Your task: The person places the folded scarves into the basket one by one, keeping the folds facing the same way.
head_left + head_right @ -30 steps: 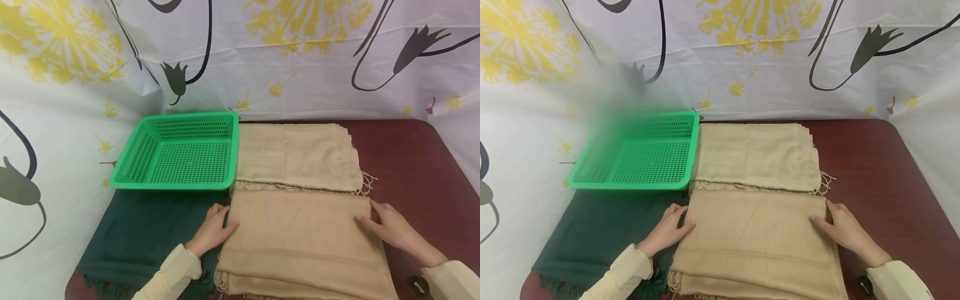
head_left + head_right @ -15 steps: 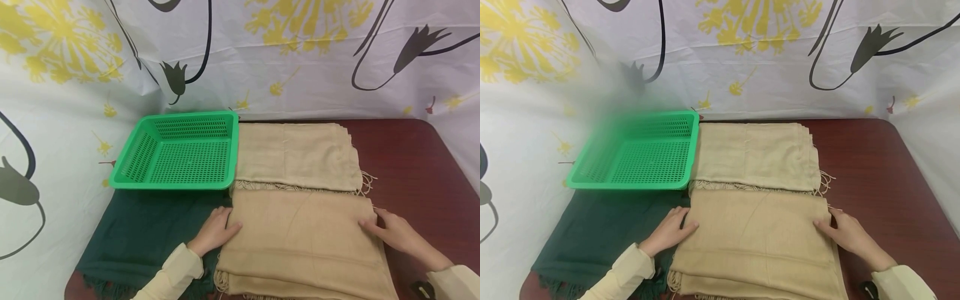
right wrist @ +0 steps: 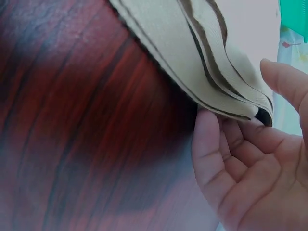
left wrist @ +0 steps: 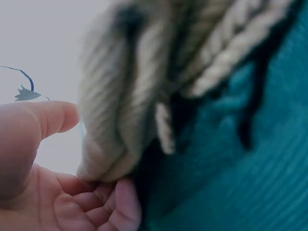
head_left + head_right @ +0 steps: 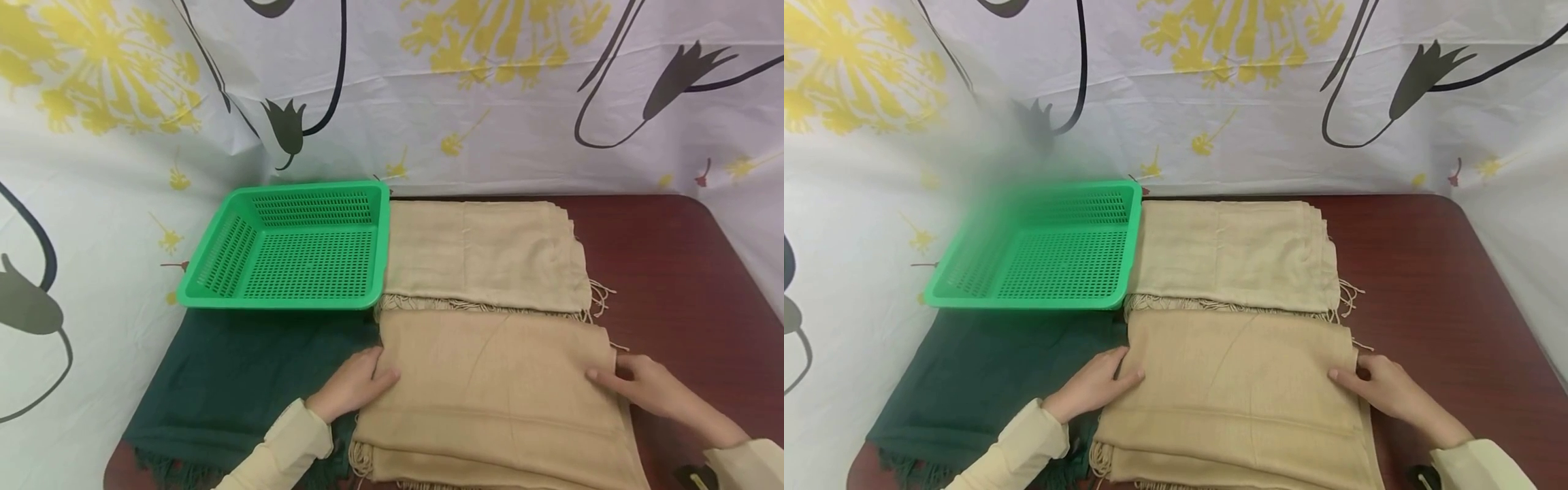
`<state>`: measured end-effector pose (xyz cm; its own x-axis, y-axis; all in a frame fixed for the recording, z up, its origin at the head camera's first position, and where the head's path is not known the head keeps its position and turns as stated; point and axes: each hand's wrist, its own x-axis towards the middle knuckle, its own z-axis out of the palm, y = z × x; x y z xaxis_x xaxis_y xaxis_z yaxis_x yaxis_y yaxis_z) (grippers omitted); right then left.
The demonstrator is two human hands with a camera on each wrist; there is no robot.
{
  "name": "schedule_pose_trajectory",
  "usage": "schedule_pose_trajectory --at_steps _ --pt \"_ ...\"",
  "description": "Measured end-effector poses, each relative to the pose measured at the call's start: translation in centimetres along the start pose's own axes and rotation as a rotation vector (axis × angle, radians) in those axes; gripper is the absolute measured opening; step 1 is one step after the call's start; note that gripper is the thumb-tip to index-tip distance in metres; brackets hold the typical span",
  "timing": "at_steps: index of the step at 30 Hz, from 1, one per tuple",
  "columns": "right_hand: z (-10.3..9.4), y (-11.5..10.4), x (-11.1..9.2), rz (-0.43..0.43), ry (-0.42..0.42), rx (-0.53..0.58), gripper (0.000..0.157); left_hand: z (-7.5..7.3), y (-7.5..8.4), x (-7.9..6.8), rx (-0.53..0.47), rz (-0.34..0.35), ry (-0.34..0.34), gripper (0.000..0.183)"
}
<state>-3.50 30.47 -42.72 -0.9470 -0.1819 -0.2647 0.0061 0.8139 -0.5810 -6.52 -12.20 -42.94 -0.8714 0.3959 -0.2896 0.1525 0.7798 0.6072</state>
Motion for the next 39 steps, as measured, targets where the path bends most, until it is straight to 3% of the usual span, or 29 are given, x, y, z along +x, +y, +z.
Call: schedule_pose_trajectory --at_steps 10,17,21,27,30,33,39 --pt "0.6 -0.1 -0.3 -0.056 -0.058 0.070 0.023 0.4 -0.1 0.1 0.002 0.056 -0.004 0.056" --pt "1.6 -0.1 -0.8 -0.151 0.127 -0.051 0.041 0.6 0.1 0.0 -0.034 0.042 -0.033 0.045" --pt "1.9 -0.5 -1.1 -0.166 0.172 -0.027 0.042 0.8 0.3 -0.2 -0.052 0.048 -0.015 0.051" --pt "1.9 -0.8 -1.4 -0.093 0.108 0.035 0.031 1.2 0.3 -0.4 -0.111 0.070 0.006 0.053" --pt "1.8 -0.8 -1.3 -0.047 0.060 0.075 0.022 1.5 0.2 -0.4 -0.173 0.095 0.019 0.051" --pt "1.8 -0.6 -1.1 -0.009 0.027 0.109 0.023 1.9 -0.1 -0.5 -0.253 0.112 0.029 0.054" --pt "1.9 -0.3 -1.3 -0.037 0.024 0.144 0.020 2.4 -0.1 -0.7 -0.341 0.083 0.068 0.060"
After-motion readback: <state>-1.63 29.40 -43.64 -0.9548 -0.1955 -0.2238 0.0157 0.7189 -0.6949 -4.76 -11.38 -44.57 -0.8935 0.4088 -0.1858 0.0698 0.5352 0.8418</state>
